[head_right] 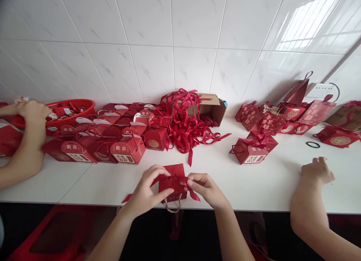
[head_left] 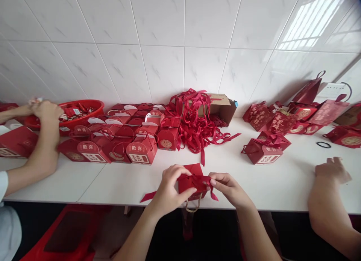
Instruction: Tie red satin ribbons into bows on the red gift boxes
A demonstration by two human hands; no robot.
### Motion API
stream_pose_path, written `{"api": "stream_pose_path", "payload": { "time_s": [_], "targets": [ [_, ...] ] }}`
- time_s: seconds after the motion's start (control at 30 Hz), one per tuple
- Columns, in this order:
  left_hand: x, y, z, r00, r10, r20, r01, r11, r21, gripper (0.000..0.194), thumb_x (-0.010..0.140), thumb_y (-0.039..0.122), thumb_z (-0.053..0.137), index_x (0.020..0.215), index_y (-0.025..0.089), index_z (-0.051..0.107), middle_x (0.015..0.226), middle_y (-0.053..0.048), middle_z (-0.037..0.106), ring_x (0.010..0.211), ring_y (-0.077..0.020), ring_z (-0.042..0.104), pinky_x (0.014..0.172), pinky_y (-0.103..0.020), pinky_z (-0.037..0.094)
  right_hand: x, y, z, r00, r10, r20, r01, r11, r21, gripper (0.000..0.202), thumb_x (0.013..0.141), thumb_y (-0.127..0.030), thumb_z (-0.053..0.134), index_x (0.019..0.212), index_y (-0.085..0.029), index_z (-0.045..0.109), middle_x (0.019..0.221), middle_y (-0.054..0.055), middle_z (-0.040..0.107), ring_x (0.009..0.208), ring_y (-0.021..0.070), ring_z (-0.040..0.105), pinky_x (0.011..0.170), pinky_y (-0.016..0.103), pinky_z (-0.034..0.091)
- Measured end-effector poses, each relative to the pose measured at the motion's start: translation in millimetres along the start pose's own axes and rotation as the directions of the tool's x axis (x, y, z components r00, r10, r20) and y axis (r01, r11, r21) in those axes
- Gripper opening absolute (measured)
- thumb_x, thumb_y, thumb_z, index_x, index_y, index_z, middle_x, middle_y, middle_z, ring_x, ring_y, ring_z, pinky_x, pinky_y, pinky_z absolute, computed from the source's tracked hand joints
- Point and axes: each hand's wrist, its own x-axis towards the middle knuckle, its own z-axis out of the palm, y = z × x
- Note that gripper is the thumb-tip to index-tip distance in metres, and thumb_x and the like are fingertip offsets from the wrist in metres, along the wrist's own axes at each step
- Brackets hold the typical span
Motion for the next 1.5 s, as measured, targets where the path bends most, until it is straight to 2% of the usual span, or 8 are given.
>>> {"api": "stream_pose_path", "payload": {
  "time_s": [0.33, 0.43, 0.67, 0.83, 0.97, 1.2, 1.37, 1.5],
  "targets": [
    [25.7, -3.9, 22.9, 0.942, 0.019, -0.336, 0.038, 0.986, 0.162, 0.026, 0.074, 0.025, 0.062, 0.097, 0.022, 0.049, 0.092, -0.005, 0.063, 0.091, -0.0237, 0.059, 0.088, -0.040, 0.037, 10.8, -2.5, 11.2, 0.980, -0.029, -0.196, -0.040, 0.940, -0.338, 0.032, 0.083, -0.045, 0.058, 0.098, -0.019, 0.068, 0.069, 0.000, 0.059, 0.064, 0.0143, 0.054, 0.067, 0.028, 0.047],
    [25.5, -2.7, 22.2, 0.951, -0.001, -0.309, 0.044, 0.990, 0.131, 0.027, 0.075, 0.026, 0.062, 0.098, 0.022, 0.049, 0.091, -0.006, 0.063, 0.089, -0.0233, 0.060, 0.087, -0.040, 0.038, 18.1, 5.7, 17.2, 0.979, -0.078, -0.189, -0.007, 0.910, -0.414, 0.035, 0.084, -0.040, 0.057, 0.113, -0.021, 0.065, 0.068, -0.001, 0.058, 0.065, 0.0143, 0.054, 0.071, 0.029, 0.047],
    [12.7, -2.5, 2.9, 0.974, -0.171, -0.149, 0.151, 0.979, -0.137, 0.026, 0.077, 0.026, 0.059, 0.102, 0.022, 0.053, 0.102, -0.006, 0.062, 0.099, -0.0224, 0.057, 0.090, -0.037, 0.042, 34.3, 14.1, 39.2, 0.927, -0.252, -0.279, 0.098, 0.878, -0.469, 0.022, 0.085, -0.034, 0.055, 0.082, -0.020, 0.071, 0.076, 0.005, 0.063, 0.068, 0.0162, 0.054, 0.064, 0.028, 0.046],
    [-1.5, -33.0, -4.2, 0.925, -0.352, -0.143, 0.319, 0.924, -0.212, 0.023, 0.078, 0.037, 0.060, 0.091, 0.021, 0.051, 0.095, -0.004, 0.058, 0.094, -0.0210, 0.056, 0.088, -0.035, 0.041, 33.0, 15.5, 38.9, 0.915, -0.342, -0.213, 0.236, 0.884, -0.404, 0.019, 0.088, -0.032, 0.054, 0.087, -0.022, 0.070, 0.092, 0.008, 0.067, 0.089, 0.0201, 0.061, 0.081, 0.033, 0.047],
    [-3.5, -44.7, 2.0, 0.889, -0.457, -0.005, 0.431, 0.842, -0.325, 0.029, 0.077, 0.046, 0.060, 0.081, 0.021, 0.047, 0.077, 0.001, 0.052, 0.075, -0.0162, 0.054, 0.073, -0.027, 0.044, 32.5, 15.7, 38.8, 0.932, -0.323, -0.161, 0.211, 0.849, -0.484, 0.021, 0.090, -0.034, 0.052, 0.087, -0.024, 0.070, 0.085, 0.005, 0.071, 0.081, 0.0200, 0.061, 0.080, 0.036, 0.044],
    [-1.1, -44.0, 4.2, 0.883, -0.453, 0.124, 0.467, 0.821, -0.328, 0.042, 0.078, 0.055, 0.055, 0.061, 0.019, 0.042, 0.058, 0.005, 0.038, 0.055, -0.0114, 0.039, 0.054, -0.023, 0.033, 32.0, 17.0, 44.0, 0.953, -0.286, -0.102, 0.196, 0.837, -0.510, 0.017, 0.088, -0.032, 0.052, 0.087, -0.021, 0.065, 0.083, 0.004, 0.069, 0.076, 0.0181, 0.060, 0.074, 0.031, 0.043],
    [-5.9, -32.6, -9.1, 0.899, -0.426, 0.100, 0.436, 0.850, -0.297, 0.045, 0.080, 0.051, 0.054, 0.052, 0.019, 0.040, 0.053, 0.005, 0.035, 0.053, -0.0110, 0.036, 0.053, -0.024, 0.029, 37.0, 16.8, 55.3, 0.934, -0.242, -0.264, 0.122, 0.909, -0.398, 0.019, 0.088, -0.033, 0.050, 0.081, -0.019, 0.062, 0.072, 0.004, 0.068, 0.064, 0.0161, 0.061, 0.061, 0.027, 0.045],
    [-3.1, -4.2, -25.1, 0.929, -0.358, 0.095, 0.370, 0.883, -0.290, 0.037, 0.080, 0.043, 0.056, 0.054, 0.018, 0.051, 0.053, 0.003, 0.045, 0.053, -0.0128, 0.043, 0.053, -0.025, 0.035, 38.4, 16.6, 62.9, 0.903, -0.269, -0.334, 0.066, 0.857, -0.511, 0.015, 0.084, -0.028, 0.052, 0.078, -0.019, 0.063, 0.066, 0.003, 0.065, 0.058, 0.0155, 0.057, 0.059, 0.028, 0.043]
  ]
}}
